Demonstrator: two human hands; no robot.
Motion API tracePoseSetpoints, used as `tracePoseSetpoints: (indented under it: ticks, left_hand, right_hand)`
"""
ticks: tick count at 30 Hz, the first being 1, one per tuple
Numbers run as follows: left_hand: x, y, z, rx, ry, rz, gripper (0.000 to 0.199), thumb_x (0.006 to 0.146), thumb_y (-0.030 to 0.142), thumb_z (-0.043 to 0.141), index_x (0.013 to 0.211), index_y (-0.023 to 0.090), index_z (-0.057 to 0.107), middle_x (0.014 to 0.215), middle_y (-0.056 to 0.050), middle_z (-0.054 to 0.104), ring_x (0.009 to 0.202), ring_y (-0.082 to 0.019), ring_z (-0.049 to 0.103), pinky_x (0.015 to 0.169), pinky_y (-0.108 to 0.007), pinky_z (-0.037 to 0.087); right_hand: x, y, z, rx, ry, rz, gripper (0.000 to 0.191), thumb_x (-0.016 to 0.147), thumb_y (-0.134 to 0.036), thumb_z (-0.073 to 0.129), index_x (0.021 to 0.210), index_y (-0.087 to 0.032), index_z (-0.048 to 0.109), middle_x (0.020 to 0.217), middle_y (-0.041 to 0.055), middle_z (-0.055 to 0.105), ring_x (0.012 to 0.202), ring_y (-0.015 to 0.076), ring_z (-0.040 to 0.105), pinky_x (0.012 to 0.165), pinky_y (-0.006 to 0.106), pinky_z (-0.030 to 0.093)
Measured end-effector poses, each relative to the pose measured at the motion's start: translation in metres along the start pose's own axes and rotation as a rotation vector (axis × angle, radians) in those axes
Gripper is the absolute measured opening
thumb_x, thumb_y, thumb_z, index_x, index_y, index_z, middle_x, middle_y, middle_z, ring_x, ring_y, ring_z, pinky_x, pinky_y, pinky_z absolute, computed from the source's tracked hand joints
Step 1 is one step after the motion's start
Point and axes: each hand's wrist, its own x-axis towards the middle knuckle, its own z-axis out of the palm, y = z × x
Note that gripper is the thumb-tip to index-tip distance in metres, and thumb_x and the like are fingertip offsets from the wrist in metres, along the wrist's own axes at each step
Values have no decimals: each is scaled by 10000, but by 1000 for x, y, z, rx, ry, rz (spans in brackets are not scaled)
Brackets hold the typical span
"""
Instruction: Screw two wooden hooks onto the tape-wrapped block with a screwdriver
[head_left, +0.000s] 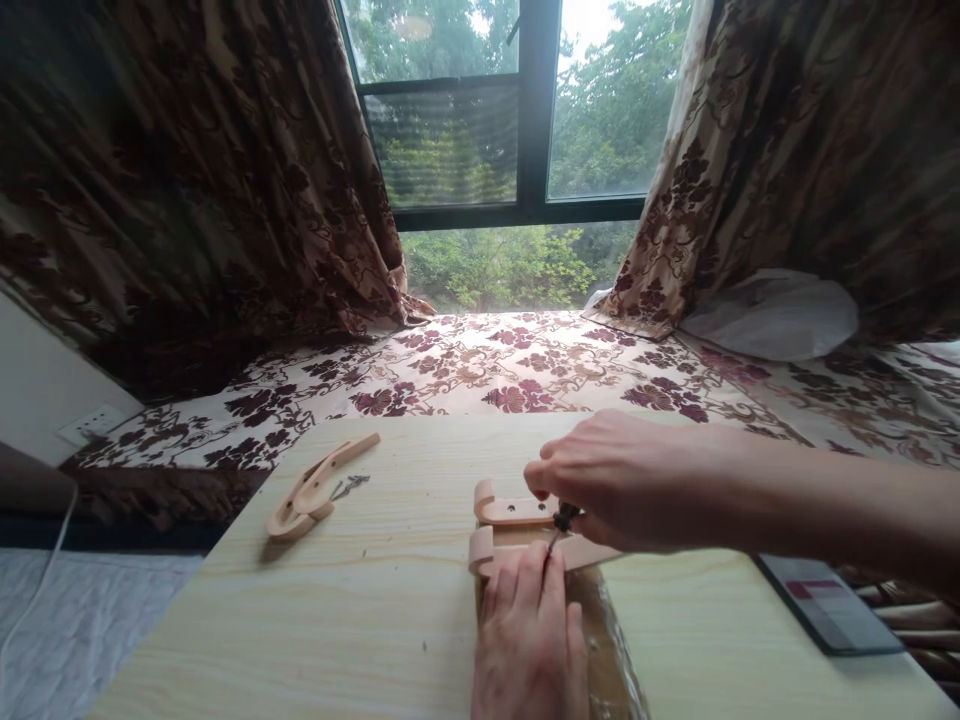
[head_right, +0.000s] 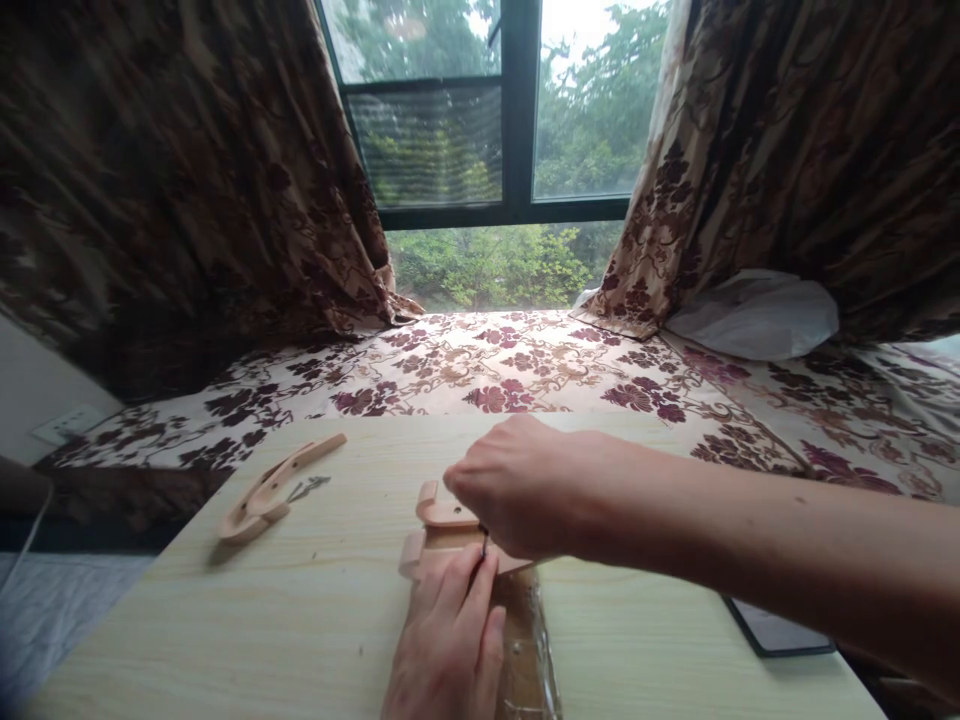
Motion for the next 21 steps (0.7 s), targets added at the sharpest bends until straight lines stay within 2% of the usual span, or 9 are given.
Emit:
tracePoseSetpoints:
  ticks: [3,7,10,13,18,21]
  left_hand:
    - [0,1,-2,-19,-26,-22,416,842,221,493,1249,134,500,1214,-74,591,1092,-228,556,905,-359,509]
    - [2,1,-3,-23,-33,-15,411,848,221,486,1247,125,500,1212,-76,589,1087,-231,553,897,-360,513]
    - [3,1,-4,-37,-32,-12,412,852,211,474,1253,116,491,1220,-83,580,1106,-228,539,910,-360,505]
    - [4,1,-6,-33,-44,-15,409,855,212,471,1251,116,490,1219,-84,579,1111,-225,536,909,-362,506]
    - [6,2,-8,2,-39,13,412,849,204,474,1247,96,489,1197,-110,587,1095,-232,547,894,-366,515]
    - [6,1,-9,-20,-35,15,412,849,215,476,1243,96,495,1201,-109,584,1099,-236,544,903,-369,510]
  right_hand:
    - [-3,1,-6,-43,-13,-51,168,757,-42,519,776,-150,646,759,53,644,570,126,490,466,269,234]
    - [1,2,3,-31,19,-95,168,756,-28,508,701,-143,618,705,39,619,513,106,422,458,261,240]
    - [5,1,10,-28,33,-54,181,787,-73,497,677,-139,624,629,37,603,472,102,397,449,268,225]
    - [6,-2,6,-46,14,23,173,795,-120,518,664,-143,629,573,30,583,444,105,380,438,282,197]
    - [1,-4,-7,-91,-19,-27,127,777,-59,542,783,-148,632,719,40,625,520,111,437,455,283,204]
    - [1,-1,-3,-92,40,-94,139,744,-33,556,723,-160,608,723,36,619,514,114,428,442,281,202]
